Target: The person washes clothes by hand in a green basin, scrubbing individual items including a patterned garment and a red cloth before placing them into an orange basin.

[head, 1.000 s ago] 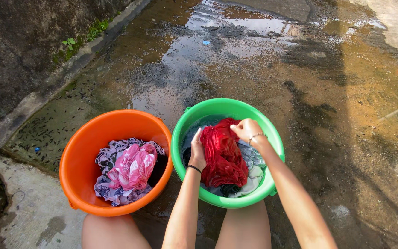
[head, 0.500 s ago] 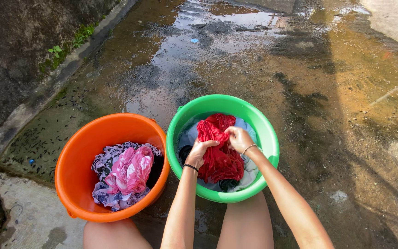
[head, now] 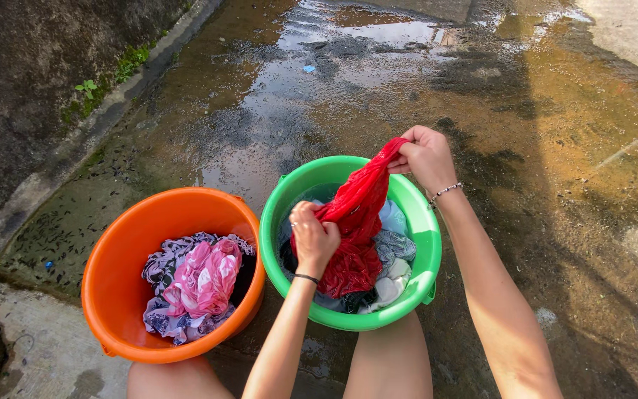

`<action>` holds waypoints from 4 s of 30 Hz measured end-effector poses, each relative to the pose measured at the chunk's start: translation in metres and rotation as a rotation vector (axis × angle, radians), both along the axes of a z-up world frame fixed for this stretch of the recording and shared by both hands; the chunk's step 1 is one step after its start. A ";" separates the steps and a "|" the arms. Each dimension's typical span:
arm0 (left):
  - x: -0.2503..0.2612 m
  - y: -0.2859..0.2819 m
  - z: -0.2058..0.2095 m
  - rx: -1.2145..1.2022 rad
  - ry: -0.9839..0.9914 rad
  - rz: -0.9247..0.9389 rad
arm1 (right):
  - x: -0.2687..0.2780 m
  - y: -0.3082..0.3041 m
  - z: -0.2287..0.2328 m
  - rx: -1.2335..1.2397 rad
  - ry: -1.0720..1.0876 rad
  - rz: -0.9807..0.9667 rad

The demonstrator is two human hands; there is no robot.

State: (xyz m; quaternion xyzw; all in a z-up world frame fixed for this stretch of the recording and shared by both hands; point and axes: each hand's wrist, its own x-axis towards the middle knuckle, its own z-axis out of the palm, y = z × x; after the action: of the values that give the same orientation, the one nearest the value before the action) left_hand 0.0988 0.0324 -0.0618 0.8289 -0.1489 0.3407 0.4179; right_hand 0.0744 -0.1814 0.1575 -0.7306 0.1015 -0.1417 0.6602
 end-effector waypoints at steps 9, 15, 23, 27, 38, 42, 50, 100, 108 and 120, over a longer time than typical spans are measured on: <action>0.023 -0.010 -0.043 -0.229 0.563 -0.414 | 0.040 0.007 -0.136 -0.113 -0.303 -0.077; 0.038 -0.004 -0.053 -0.910 0.711 -0.510 | 0.003 0.050 -0.258 -0.338 -0.043 0.203; 0.038 0.006 -0.046 -1.091 0.456 -0.325 | -0.012 0.067 -0.225 -0.953 -0.135 0.102; 0.047 0.013 -0.071 -1.048 0.422 -0.182 | 0.000 0.062 -0.241 -1.034 -0.247 -0.023; 0.001 -0.004 -0.054 0.384 0.448 0.392 | 0.002 0.062 -0.234 -0.825 -0.157 -0.103; -0.003 -0.005 -0.038 0.388 0.453 0.368 | 0.004 0.064 -0.233 -0.481 -0.302 0.003; 0.023 -0.003 -0.010 0.393 0.117 -0.729 | 0.003 0.060 -0.244 -0.430 -0.456 -0.161; 0.035 0.037 0.041 -0.844 1.142 -0.418 | 0.026 0.026 -0.306 0.363 -0.272 -0.019; 0.035 0.036 0.097 -1.124 0.783 -0.890 | 0.023 0.029 -0.261 0.372 -0.134 -0.090; 0.049 0.057 0.133 -0.732 0.768 -0.985 | 0.014 0.065 -0.255 -0.064 -0.128 0.440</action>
State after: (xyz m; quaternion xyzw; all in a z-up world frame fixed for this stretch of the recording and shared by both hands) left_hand 0.1482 0.0895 0.0715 0.5338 -0.2242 -0.1745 0.7964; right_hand 0.0879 -0.1168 -0.0970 -0.7450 -0.1070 -0.0438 0.6569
